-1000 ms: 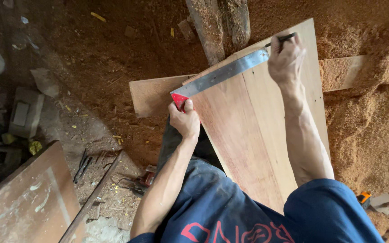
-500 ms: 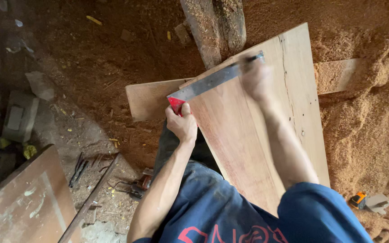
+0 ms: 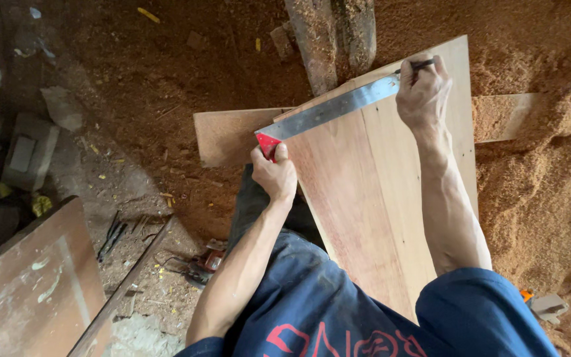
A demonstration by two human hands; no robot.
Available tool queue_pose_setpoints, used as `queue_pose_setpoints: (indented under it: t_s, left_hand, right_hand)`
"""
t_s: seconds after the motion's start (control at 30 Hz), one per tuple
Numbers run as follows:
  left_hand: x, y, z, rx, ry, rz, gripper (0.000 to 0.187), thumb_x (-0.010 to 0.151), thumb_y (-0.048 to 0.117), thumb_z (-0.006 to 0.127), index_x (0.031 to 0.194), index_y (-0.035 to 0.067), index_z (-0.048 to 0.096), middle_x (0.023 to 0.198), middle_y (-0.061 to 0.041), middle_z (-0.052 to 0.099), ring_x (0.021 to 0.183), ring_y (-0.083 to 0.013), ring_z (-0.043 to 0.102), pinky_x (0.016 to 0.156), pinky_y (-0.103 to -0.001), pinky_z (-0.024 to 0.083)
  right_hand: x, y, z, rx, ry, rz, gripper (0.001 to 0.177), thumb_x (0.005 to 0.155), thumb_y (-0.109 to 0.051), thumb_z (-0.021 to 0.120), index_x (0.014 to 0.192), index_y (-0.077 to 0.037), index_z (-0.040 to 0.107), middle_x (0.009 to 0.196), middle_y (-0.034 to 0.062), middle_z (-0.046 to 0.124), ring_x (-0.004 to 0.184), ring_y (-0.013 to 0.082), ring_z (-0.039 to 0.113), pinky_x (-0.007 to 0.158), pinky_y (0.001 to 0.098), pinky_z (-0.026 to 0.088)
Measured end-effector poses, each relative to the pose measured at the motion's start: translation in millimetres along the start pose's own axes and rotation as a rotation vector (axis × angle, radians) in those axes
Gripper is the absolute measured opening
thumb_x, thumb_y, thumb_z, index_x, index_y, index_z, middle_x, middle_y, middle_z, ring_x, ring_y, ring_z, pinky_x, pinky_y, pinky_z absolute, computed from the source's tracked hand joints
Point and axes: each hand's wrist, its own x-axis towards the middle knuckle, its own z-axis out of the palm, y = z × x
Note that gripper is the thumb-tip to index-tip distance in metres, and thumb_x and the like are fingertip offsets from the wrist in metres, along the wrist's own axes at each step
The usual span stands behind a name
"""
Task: The person measures and marks a large wooden plank using a tape measure, a try square, and a pencil. They repeatedly measure distances, align the square, and draw lines to prepare the wood for cutting.
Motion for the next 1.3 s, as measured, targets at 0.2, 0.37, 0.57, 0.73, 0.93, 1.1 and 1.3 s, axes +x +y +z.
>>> queue_pose_setpoints:
  t_s: [0.2,0.37,0.57,0.73,0.93,1.1,1.3]
  left_hand:
    - [0,-1,2,-0.049,0.001,-0.004,0.033,0.088,0.022,0.076,0.11,0.001,0.062,0.096,-0.015,0.074,0.09,-0.0319,0.072,0.082,-0.041,0.055]
    - [-4,0,1,-0.115,-0.054,-0.015,0.035,0.092,0.025,0.073,0.114,0.001,0.06,0.099,-0.012,0.074,0.091,-0.0262,0.072,0.082,-0.036,0.056]
    - [-25,21,-30,-0.279,-0.127,0.08,0.036,0.097,0.028,0.07,0.119,0.001,0.058,0.101,-0.008,0.073,0.092,-0.0194,0.072,0.081,-0.029,0.057]
    - [-69,68,-29,-0.431,-0.033,0.948,0.049,0.092,0.02,0.082,0.125,-0.001,0.051,0.113,-0.018,0.066,0.103,-0.0241,0.067,0.092,-0.035,0.056]
    - [-119,82,35,-0.257,-0.469,1.165,0.054,0.083,0.012,0.079,0.132,0.005,0.056,0.138,-0.018,0.057,0.123,-0.0312,0.058,0.103,-0.04,0.053]
    - [-109,52,134,0.169,-0.42,1.514,0.039,0.107,0.012,0.07,0.143,0.016,0.056,0.15,-0.003,0.053,0.136,-0.0237,0.052,0.114,-0.041,0.046]
    - [-75,41,197,0.507,-0.254,1.587,0.054,0.107,0.029,0.056,0.153,0.002,0.048,0.163,-0.018,0.037,0.151,-0.0357,0.037,0.124,-0.056,0.031]
  right_hand:
    - [-44,-109,47,-0.647,-0.241,-0.523,0.021,0.087,-0.007,0.066,0.107,-0.006,0.061,0.096,0.0133,0.059,0.091,0.0327,0.064,0.079,0.0445,0.058]
    - [-94,-231,75,0.289,-0.263,-0.351,0.025,0.086,-0.012,0.074,0.108,-0.011,0.063,0.099,0.0142,0.063,0.094,0.0352,0.066,0.077,0.0436,0.058]
    - [-81,-224,27,0.551,-0.272,0.031,0.01,0.106,-0.013,0.059,0.111,-0.005,0.059,0.102,0.0156,0.068,0.089,0.0282,0.072,0.076,0.0371,0.06]
    - [-109,-160,-44,0.965,-0.341,-0.048,0.025,0.095,-0.004,0.069,0.093,-0.007,0.045,0.116,0.0116,0.062,0.1,0.0166,0.058,0.084,0.0347,0.053]
    - [-105,-45,-74,0.857,0.089,0.313,0.043,0.094,0.013,0.071,0.08,-0.011,0.038,0.079,0.0014,0.054,0.074,0.0098,0.052,0.063,0.0265,0.045]
    - [-65,84,-90,0.573,0.068,0.476,0.039,0.091,0.002,0.076,0.08,-0.012,0.041,0.076,-0.0029,0.048,0.069,0.0086,0.046,0.059,0.0276,0.04]
    - [-11,201,-83,0.568,-0.092,0.498,0.03,0.091,-0.009,0.077,0.082,-0.014,0.049,0.076,-0.005,0.052,0.07,0.0071,0.05,0.06,0.0265,0.044]
